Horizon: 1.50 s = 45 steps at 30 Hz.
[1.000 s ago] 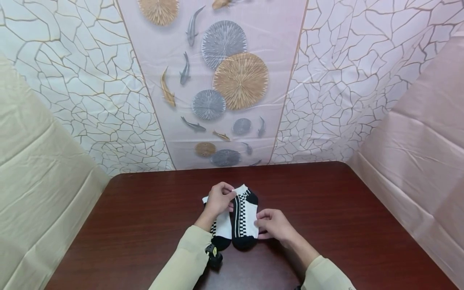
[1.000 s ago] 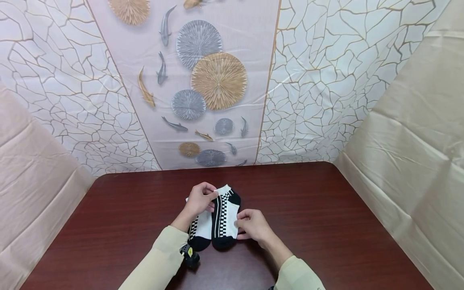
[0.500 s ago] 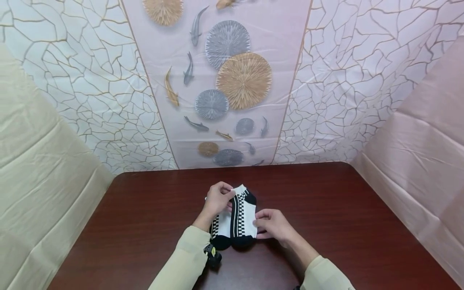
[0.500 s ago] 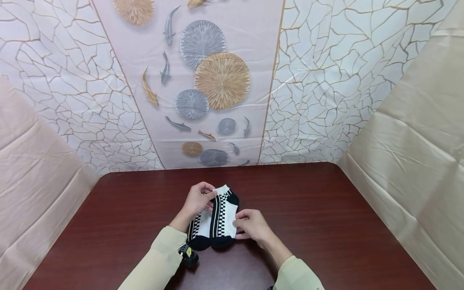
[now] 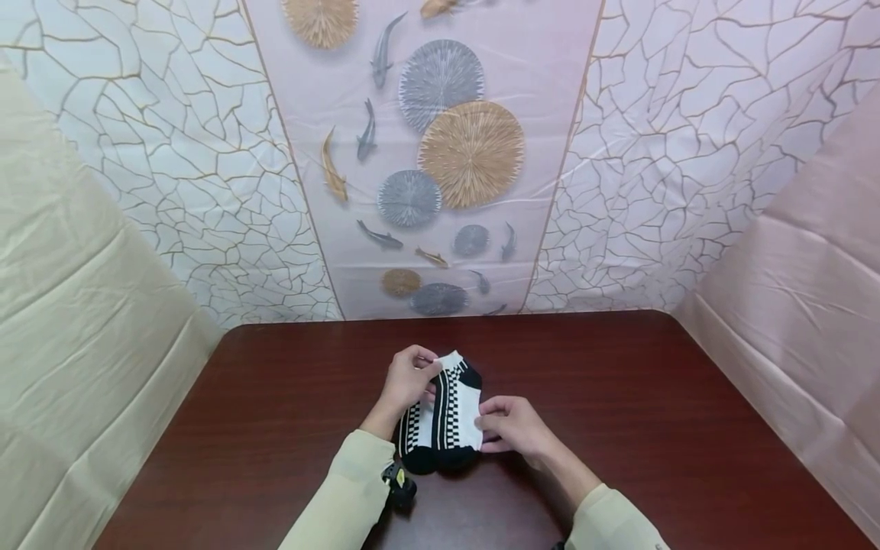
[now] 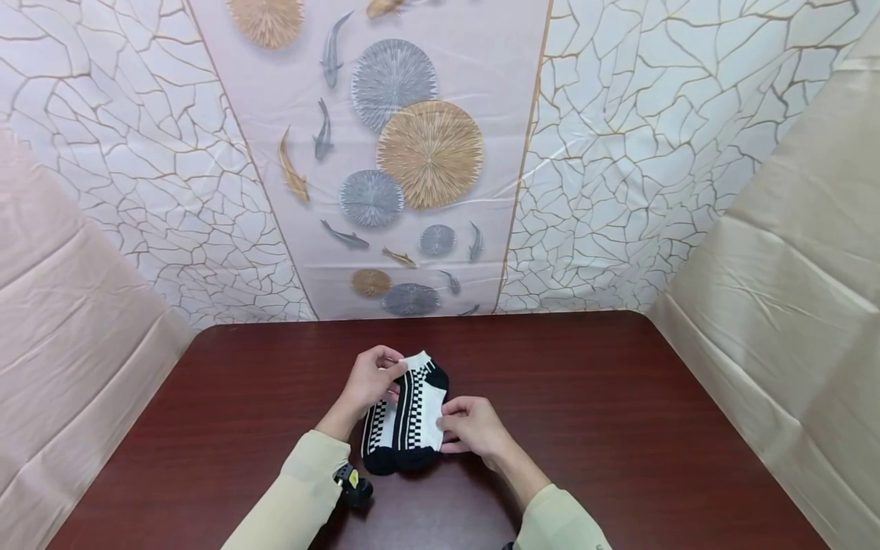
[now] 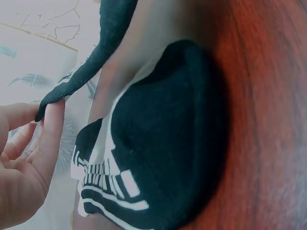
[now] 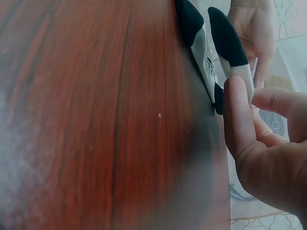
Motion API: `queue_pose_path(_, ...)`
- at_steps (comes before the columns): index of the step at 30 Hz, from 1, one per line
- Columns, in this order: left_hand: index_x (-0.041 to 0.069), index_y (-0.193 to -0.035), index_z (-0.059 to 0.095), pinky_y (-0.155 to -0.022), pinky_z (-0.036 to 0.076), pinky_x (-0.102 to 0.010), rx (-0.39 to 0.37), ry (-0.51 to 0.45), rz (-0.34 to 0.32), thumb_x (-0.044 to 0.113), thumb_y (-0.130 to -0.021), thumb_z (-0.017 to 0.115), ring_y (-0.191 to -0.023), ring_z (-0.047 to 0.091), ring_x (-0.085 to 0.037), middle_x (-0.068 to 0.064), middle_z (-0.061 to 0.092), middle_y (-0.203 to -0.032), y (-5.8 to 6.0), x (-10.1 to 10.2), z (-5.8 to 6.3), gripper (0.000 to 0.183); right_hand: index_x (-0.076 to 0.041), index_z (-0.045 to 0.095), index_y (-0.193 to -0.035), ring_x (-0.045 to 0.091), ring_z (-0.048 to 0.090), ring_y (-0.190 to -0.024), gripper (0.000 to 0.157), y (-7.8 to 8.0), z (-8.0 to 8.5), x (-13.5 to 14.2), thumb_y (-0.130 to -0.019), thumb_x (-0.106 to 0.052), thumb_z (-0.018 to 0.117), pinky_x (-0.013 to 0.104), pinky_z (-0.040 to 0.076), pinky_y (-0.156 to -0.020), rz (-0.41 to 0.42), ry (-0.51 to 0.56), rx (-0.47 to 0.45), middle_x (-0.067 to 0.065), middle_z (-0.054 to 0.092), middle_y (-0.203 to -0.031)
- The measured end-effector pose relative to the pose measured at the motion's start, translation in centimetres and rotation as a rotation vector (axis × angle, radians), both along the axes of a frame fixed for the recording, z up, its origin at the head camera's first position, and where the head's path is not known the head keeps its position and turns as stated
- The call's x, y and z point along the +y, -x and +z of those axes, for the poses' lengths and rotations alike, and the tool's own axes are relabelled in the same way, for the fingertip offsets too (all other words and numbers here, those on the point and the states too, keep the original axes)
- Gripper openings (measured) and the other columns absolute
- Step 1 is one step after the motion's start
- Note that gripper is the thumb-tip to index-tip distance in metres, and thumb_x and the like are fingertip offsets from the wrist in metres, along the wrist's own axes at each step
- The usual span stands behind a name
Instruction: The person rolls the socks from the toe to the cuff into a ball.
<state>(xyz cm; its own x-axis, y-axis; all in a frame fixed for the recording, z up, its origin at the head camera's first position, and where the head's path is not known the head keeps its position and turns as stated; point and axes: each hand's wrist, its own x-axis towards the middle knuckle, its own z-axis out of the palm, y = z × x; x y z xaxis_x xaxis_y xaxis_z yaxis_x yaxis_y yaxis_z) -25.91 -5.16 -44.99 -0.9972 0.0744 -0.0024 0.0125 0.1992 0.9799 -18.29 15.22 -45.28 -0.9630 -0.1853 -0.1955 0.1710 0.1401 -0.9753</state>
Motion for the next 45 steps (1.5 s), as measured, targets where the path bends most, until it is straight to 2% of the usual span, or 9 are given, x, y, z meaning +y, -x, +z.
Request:
queue_pose_path(9, -0.001, -0.107, 0.062, -0.049, 0.056, -0.036, -0.016, -0.044, 0.011, 0.005, -0.095, 0.066, -0.051, 0.06, -0.018, -0.013, 0.063, -0.09, -0.1, -0.9, 0.3, 0.014, 0.012, 0.063, -0.113, 0.025, 0.071, -0.076, 0.026, 0.4, 0.3, -0.9, -0.091, -0.002, 0.068, 0.042, 0.059, -0.068, 0.028, -0.02, 0.001, 0.017, 0.071, -0.093)
queue_pose_path(20, 0.001, -0.108, 0.063, -0.048, 0.054, -0.032, -0.028, -0.016, 0.04, 0.01, -0.097, 0.066, -0.053, 0.057, -0.016, -0.012, 0.063, -0.088, 0.0, -2.1, -0.2, 0.014, 0.013, 0.062, -0.113, 0.024, 0.07, -0.074, 0.027, 0.8, 0.2, -2.1, -0.091, -0.001, 0.068, 0.042, 0.059, -0.066, 0.051, 0.001, -0.001, 0.018, 0.071, -0.092)
queue_pose_path(27, 0.003, -0.109, 0.064, -0.051, 0.056, -0.033, -0.043, -0.004, 0.053, 0.011, -0.097, 0.067, -0.054, 0.058, -0.018, -0.013, 0.063, -0.088, 0.0, -2.7, -0.4, 0.014, 0.014, 0.061, -0.113, 0.024, 0.069, -0.073, 0.027, 0.9, 0.2, -2.7, -0.091, -0.001, 0.068, 0.042, 0.059, -0.067, 0.059, 0.016, 0.005, 0.016, 0.07, -0.09)
queue_pose_path(45, 0.003, -0.109, 0.063, -0.05, 0.056, -0.034, -0.028, 0.021, 0.065, 0.011, -0.098, 0.066, -0.057, 0.058, -0.018, -0.013, 0.064, -0.089, 0.0, -3.8, -0.5, 0.014, 0.014, 0.059, -0.113, 0.022, 0.068, -0.072, 0.027, 1.3, 0.3, -4.0, -0.091, 0.0, 0.067, 0.041, 0.06, -0.066, 0.089, 0.04, -0.009, 0.014, 0.069, -0.088)
